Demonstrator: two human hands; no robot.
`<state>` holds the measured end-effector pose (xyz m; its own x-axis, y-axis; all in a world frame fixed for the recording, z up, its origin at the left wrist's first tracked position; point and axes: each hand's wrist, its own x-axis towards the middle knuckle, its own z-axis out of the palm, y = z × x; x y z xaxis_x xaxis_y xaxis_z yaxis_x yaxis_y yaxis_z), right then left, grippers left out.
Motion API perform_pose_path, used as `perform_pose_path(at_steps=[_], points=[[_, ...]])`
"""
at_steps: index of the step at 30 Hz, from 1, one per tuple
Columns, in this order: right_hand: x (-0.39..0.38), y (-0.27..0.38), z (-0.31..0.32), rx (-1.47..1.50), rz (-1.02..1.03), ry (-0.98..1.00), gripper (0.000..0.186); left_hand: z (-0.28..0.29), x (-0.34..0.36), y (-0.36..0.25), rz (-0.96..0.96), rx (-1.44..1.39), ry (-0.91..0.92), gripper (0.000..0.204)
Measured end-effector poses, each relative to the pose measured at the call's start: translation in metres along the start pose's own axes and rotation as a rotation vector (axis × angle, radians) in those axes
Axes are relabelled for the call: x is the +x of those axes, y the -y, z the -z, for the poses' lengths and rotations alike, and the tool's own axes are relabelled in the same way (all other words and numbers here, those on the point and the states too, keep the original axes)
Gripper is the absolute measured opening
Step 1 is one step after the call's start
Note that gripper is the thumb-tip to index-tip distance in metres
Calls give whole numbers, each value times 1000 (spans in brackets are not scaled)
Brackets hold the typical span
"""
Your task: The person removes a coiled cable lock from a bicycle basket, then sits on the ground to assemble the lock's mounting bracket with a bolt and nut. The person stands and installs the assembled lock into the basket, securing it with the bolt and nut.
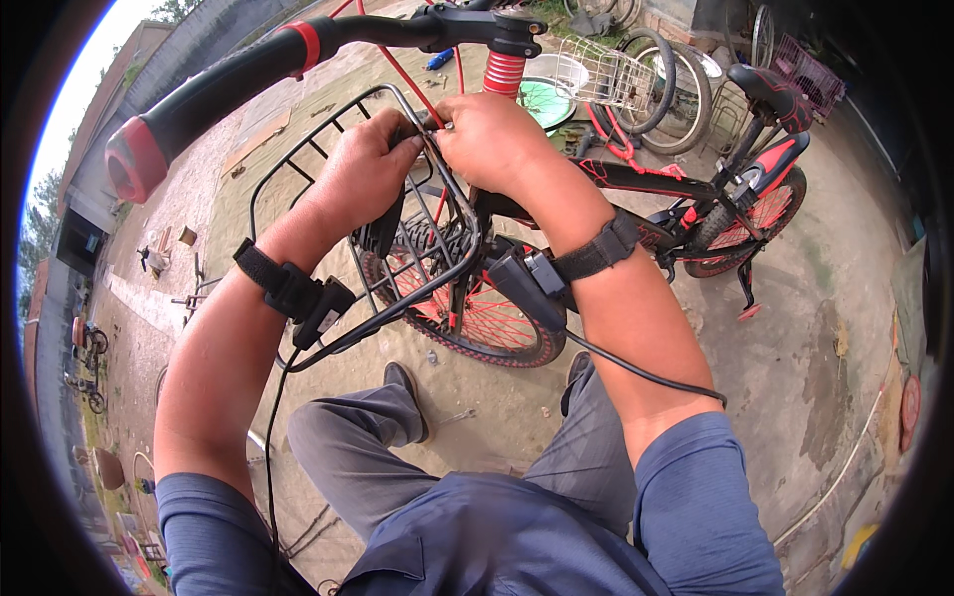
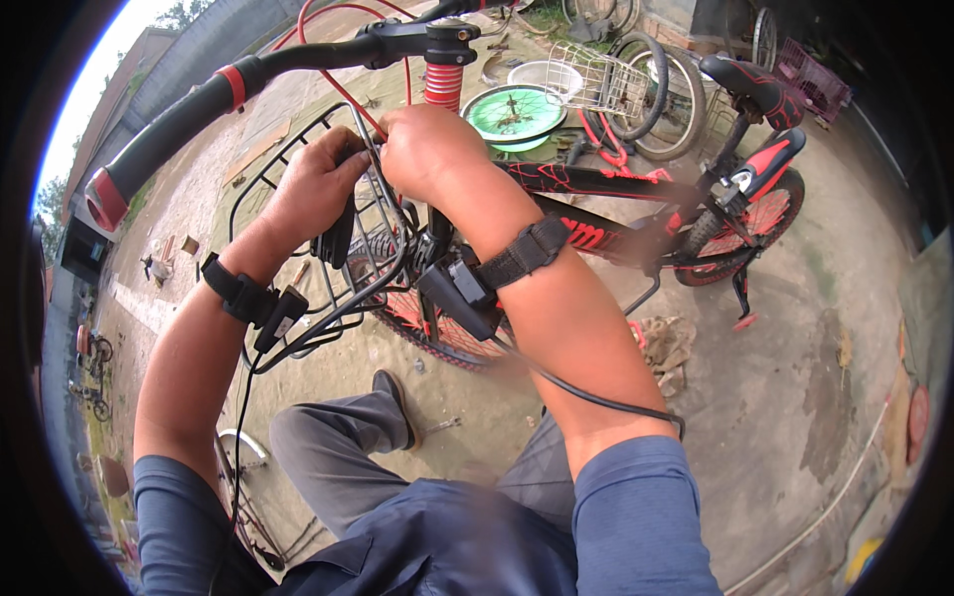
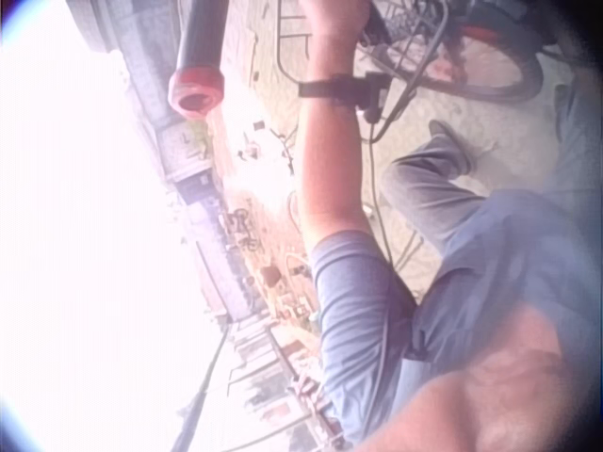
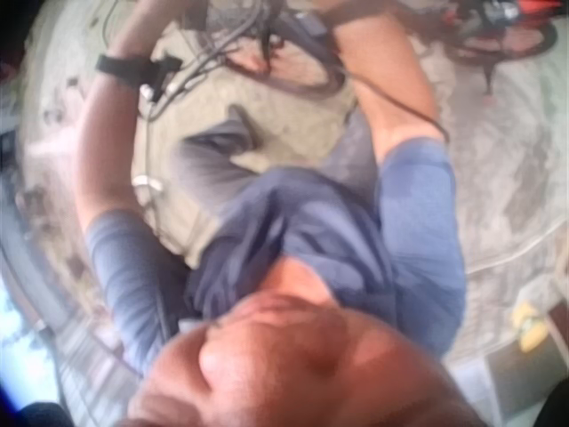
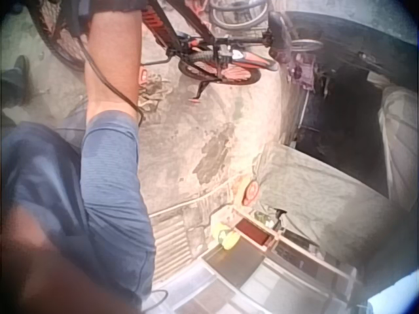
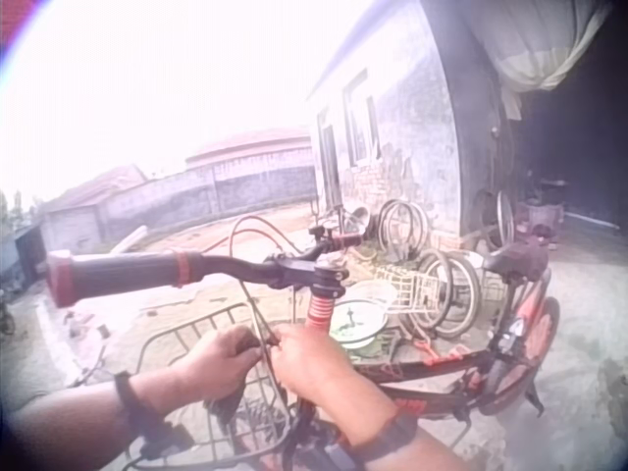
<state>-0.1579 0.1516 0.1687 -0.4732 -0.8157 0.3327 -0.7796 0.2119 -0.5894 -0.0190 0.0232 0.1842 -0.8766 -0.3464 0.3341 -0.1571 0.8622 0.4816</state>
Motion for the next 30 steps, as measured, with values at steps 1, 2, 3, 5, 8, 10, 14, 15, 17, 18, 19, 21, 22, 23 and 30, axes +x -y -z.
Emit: perform_pose_path(at_steps=[1, 2, 3, 5, 8, 10, 14, 15, 17, 18, 19, 21, 22, 23, 30], points=[[0, 1, 0, -10, 5, -8, 32, 0, -1, -1, 9, 3, 1, 25], [-1, 1, 1, -20, 9, -17, 33, 0, -1, -1, 14, 10, 2, 25], [-1, 2, 1, -29, 2, -21, 33, 0, -1, -2, 33, 3, 14, 24], [-1, 2, -1, -46, -13, -30, 32, 1, -1, -3, 55, -3, 29, 24], [-4, -1, -6, 5, 0, -77, 29, 0, -1, -3, 54, -8, 21, 25], [-8, -5, -10, 67, -14, -108, 30, 0, -1, -2, 38, -20, 21, 25], [-8, -12, -14, 75, 81, -125, 32, -1, -1, -1, 54, -42, 38, 25], [-8, -13, -13, 137, 55, -86, 33, -2, -1, -1, 43, -41, 25, 26], [-6, -15, -11, 266, 6, -10, 35, -3, -2, -1, 27, -37, 4, 28], [-6, -15, -9, 272, -1, 15, 36, -3, -2, -2, 26, -33, -1, 29], [-4, -15, -8, 282, -5, 35, 38, -3, -2, -2, 33, -26, 0, 29], [-4, -15, -8, 299, -1, 50, 40, -4, -2, -2, 72, -49, 10, 27], [-3, -15, -9, 306, 7, 43, 40, -4, -2, -2, 103, -80, 20, 26], [-4, -15, -9, 309, 8, 36, 40, -4, -2, -2, 134, -111, 31, 24], [-2, -18, -11, 369, 7, 46, 41, -6, 0, 5, 239, -257, 93, 24]])
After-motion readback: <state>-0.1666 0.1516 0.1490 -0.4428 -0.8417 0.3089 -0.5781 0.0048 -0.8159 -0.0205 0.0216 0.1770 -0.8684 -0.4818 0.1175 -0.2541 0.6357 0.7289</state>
